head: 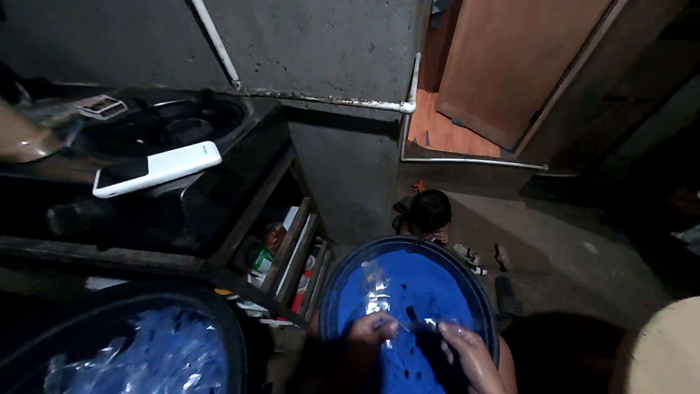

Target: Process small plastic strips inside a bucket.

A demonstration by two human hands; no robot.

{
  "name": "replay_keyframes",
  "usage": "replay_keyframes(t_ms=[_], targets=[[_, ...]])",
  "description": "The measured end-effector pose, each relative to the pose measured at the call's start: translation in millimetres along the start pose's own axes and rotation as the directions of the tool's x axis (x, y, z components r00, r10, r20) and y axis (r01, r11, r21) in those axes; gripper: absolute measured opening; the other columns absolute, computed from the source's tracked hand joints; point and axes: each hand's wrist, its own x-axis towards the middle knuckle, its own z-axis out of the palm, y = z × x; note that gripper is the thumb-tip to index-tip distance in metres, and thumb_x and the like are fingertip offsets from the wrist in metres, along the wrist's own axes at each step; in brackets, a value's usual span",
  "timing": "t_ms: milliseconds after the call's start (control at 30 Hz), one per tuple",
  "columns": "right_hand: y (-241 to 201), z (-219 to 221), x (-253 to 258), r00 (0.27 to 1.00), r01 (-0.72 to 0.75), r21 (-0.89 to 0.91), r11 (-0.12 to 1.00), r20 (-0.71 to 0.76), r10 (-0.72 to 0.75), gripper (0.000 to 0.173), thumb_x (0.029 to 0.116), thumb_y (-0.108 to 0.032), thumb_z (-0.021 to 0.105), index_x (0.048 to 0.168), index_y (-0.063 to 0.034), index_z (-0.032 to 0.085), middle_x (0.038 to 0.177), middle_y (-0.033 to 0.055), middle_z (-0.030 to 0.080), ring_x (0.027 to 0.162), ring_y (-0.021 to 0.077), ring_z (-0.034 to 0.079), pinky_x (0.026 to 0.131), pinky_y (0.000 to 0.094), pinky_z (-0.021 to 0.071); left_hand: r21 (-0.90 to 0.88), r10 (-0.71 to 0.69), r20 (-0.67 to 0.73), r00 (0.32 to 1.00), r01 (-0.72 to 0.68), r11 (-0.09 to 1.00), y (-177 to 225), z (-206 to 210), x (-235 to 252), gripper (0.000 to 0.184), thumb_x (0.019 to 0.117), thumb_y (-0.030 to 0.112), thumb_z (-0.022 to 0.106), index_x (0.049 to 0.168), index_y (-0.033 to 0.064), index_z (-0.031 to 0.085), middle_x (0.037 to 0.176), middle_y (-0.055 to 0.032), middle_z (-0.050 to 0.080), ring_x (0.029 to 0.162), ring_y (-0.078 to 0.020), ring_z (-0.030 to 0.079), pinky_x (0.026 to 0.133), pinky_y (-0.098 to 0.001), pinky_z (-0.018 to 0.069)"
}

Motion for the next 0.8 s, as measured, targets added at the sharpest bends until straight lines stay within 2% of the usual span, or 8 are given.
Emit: replay_keyframes(t_ms=[33, 100, 167, 300, 400, 533, 667, 800], targets=[[3, -12, -3, 0.992, -0.020, -0.271, 0.962, 0.113, 0.052, 0.023, 0.1008, -0.017, 0.061, 0.089, -0.0024, 0.073, 0.067, -0.0026, 0.063, 0.056, 0.0041, 0.054, 0.056, 0.0222, 0.0484, 0.081, 0.017, -0.030, 0.999, -0.015, 0.997, 5, -3, -1, 0.011, 0.0959, 0.008, 0.064, 0.102, 0.0013, 0.072, 0.086, 0.0011, 0.070, 0.077, -0.0036, 0.065, 0.075, -0.0235, 0.0558], [2, -34, -3, 0.935, 0.012, -0.719, 0.695, 0.254, 0.246, 0.040, 0.0958, -0.039, 0.069, 0.088, -0.0001, 0.075, 0.079, 0.0139, 0.070, 0.077, 0.0273, 0.067, 0.076, 0.0519, 0.0547, 0.395, 0.092, 0.027, 0.995, -0.095, 0.914, 12, -12, 0, 0.018, 0.0973, 0.017, 0.065, 0.104, 0.0036, 0.076, 0.097, -0.0038, 0.072, 0.091, -0.0087, 0.067, 0.087, -0.0288, 0.0546], [-7, -40, -5, 0.915, 0.078, -0.806, 0.587, 0.292, 0.279, 0.044, 0.0935, -0.044, 0.072, 0.100, 0.0001, 0.076, 0.096, 0.0213, 0.072, 0.096, 0.0382, 0.069, 0.091, 0.0630, 0.0505, 0.631, 0.164, 0.223, 0.961, -0.270, 0.727, 20, -19, 1, 0.023, 0.0998, 0.020, 0.062, 0.107, 0.0040, 0.077, 0.106, -0.0128, 0.074, 0.104, -0.0244, 0.069, 0.097, -0.0451, 0.0524], [-23, -15, -4, 0.865, 0.368, -0.579, 0.727, 0.500, -0.040, 0.054, 0.0904, -0.036, 0.076, 0.135, -0.0071, 0.066, 0.113, 0.0121, 0.068, 0.098, 0.0201, 0.064, 0.089, 0.0412, 0.0542, 0.584, 0.247, 0.532, 0.810, -0.562, 0.586, 26, -4, 9, 0.017, 0.0964, 0.014, 0.064, 0.100, 0.0021, 0.076, 0.094, -0.0155, 0.073, 0.092, -0.0302, 0.071, 0.087, -0.0500, 0.0558], [-11, 7, 6, 0.847, 0.386, -0.381, 0.840, 0.508, -0.159, 0.022, 0.0944, -0.021, 0.070, 0.098, -0.0002, 0.076, 0.094, 0.0075, 0.069, 0.089, 0.0098, 0.063, 0.084, 0.0286, 0.0531, 0.555, 0.134, 0.425, 0.895, -0.375, 0.743, 46, 13, 7, 0.026, 0.0950, 0.016, 0.068, 0.114, -0.0011, 0.070, 0.096, -0.0142, 0.072, 0.087, -0.0222, 0.070, 0.084, -0.0411, 0.0564], [-3, 26, 0, 0.923, 0.280, -0.096, 0.955, 0.302, -0.240, 0.015, 0.0949, -0.013, 0.066, 0.089, -0.0061, 0.077, 0.082, -0.0059, 0.068, 0.069, -0.0029, 0.059, 0.063, 0.0154, 0.0508, 0.245, 0.148, 0.179, 0.973, -0.189, 0.951, 34, 15, 3, 0.054, 0.0887, 0.023, 0.073, 0.136, 0.0003, 0.059, 0.117, -0.0077, 0.068, 0.105, -0.0113, 0.063, 0.092, -0.0294, 0.0517], [2, 31, -1, 0.945, 0.205, -0.025, 0.978, 0.264, -0.192, 0.016, 0.0961, -0.009, 0.063, 0.088, -0.0053, 0.076, 0.076, -0.0055, 0.069, 0.065, -0.0008, 0.059, 0.062, 0.0175, 0.0510, 0.235, 0.212, 0.018, 0.977, -0.210, 0.949, 8, 29, -4, 0.017, 0.0957, 0.014, 0.065, 0.101, 0.0028, 0.077, 0.103, -0.0042, 0.073, 0.098, -0.0067, 0.067, 0.090, -0.0250, 0.0552], [-5, 11, 4, 0.940, 0.198, -0.130, 0.972, 0.307, -0.151, 0.015, 0.0925, -0.016, 0.070, 0.103, -0.0063, 0.075, 0.081, -0.0067, 0.068, 0.071, -0.0005, 0.060, 0.068, 0.0190, 0.0519, 0.248, 0.191, -0.029, 0.981, -0.178, 0.952, 5, 29, -3, 0.016, 0.0977, 0.014, 0.062, 0.097, 0.0045, 0.074, 0.089, 0.0007, 0.073, 0.082, -0.0025, 0.067, 0.078, -0.0229, 0.0554]])
